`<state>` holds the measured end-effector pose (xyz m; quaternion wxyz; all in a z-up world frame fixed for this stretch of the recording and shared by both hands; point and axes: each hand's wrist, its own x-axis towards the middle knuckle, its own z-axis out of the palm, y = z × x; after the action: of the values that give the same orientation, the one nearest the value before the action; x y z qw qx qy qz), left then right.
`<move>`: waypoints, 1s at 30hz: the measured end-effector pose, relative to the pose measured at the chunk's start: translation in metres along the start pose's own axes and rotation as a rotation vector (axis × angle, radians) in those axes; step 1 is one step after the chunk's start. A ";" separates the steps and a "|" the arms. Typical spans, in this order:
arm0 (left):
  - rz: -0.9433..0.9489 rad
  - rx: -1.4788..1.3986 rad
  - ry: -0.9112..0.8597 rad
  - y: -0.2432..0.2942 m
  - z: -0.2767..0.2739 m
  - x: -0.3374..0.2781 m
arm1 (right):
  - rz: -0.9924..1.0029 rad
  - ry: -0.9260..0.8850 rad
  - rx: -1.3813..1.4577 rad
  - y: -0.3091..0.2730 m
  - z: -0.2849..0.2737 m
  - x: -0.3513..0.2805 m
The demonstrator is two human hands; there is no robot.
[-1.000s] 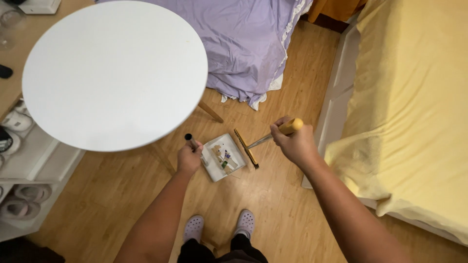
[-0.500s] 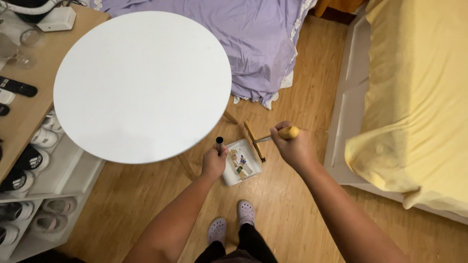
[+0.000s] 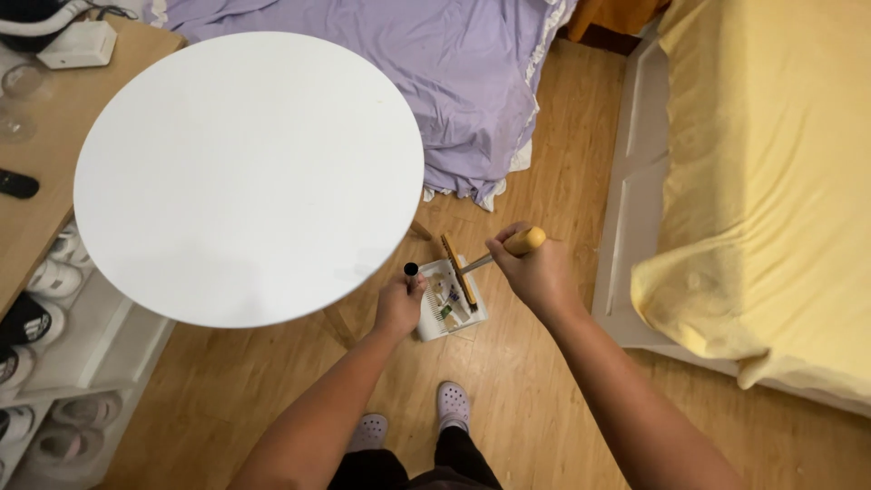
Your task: The person sweeps the floor using a broom and dustpan, collecting debris near a bed and a white table. They move the table to access the area underneath, then sweep the remaining dirt into the dustpan and place the cleaning tools on a nearby cabinet.
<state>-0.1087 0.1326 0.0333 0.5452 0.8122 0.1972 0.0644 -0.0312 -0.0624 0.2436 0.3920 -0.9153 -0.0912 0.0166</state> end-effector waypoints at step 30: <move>-0.069 0.158 -0.284 -0.068 -0.142 -0.101 | -0.129 0.068 -0.097 -0.099 0.046 -0.159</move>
<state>-0.2636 0.2371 0.0388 0.5040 0.8462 0.1507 -0.0855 -0.2072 0.0085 0.2770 0.3504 -0.9254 -0.1373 -0.0441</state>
